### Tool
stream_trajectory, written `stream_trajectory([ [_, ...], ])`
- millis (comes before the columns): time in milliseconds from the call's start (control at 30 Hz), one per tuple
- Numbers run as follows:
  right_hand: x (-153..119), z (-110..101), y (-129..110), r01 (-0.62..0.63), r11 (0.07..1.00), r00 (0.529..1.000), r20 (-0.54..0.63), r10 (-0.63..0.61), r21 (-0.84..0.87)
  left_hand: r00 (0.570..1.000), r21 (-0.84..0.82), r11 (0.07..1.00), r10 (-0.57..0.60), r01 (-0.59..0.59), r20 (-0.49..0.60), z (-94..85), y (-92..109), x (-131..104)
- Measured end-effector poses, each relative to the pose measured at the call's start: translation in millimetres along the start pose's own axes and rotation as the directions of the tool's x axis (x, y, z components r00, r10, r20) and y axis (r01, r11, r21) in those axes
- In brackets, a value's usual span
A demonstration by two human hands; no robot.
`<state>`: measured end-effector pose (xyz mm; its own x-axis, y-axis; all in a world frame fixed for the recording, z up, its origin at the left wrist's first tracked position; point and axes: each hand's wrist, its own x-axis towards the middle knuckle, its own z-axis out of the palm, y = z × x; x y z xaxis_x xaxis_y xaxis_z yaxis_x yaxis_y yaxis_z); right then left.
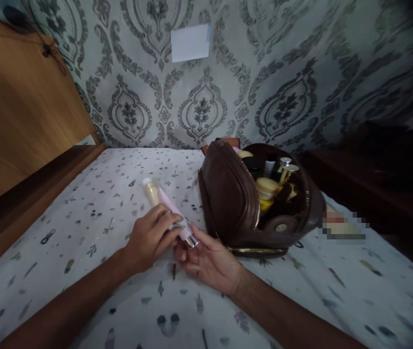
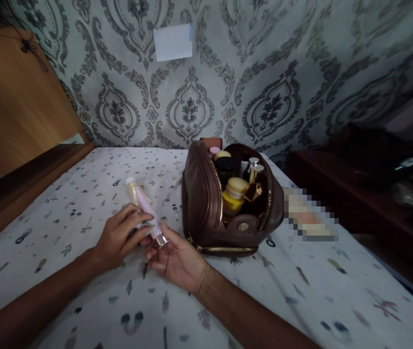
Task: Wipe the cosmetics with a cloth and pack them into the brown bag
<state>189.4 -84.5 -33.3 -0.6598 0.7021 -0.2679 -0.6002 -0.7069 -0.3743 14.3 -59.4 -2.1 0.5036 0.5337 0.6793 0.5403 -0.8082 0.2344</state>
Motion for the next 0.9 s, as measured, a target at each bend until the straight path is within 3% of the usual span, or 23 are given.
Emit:
stream_trajectory([
  [100, 1.5, 1.1, 4.2, 0.047, 0.997, 0.994, -0.093, -0.053, -0.059, 0.995, 0.046, 0.994, 0.099, -0.1, 0.012, 0.4, 9.9, -1.0],
  [200, 1.8, 3.7, 6.4, 0.109, 0.989, 0.983, -0.14, -0.122, -0.097, 0.994, 0.055, 0.992, 0.113, -0.113, 0.011, -0.4, 9.1, -1.1],
  [400, -0.7, 7.1, 5.8, 0.111, 0.967, 0.988, -0.077, -0.132, -0.231, 0.991, 0.026, 0.993, -0.11, 0.112, -0.076, -8.5, -20.9, 2.9],
  [600, -2.0, 9.5, 5.0, 0.085, 0.954, 0.996, 0.011, -0.085, -0.288, 0.918, -0.046, 0.934, -0.356, 0.354, -0.176, -14.8, -45.3, 4.8],
  [900, -4.4, 12.4, 0.3, 0.11, 0.984, 0.993, -0.017, -0.113, -0.138, 0.944, -0.059, 0.947, -0.32, 0.316, -0.077, -4.7, -29.9, 1.3],
])
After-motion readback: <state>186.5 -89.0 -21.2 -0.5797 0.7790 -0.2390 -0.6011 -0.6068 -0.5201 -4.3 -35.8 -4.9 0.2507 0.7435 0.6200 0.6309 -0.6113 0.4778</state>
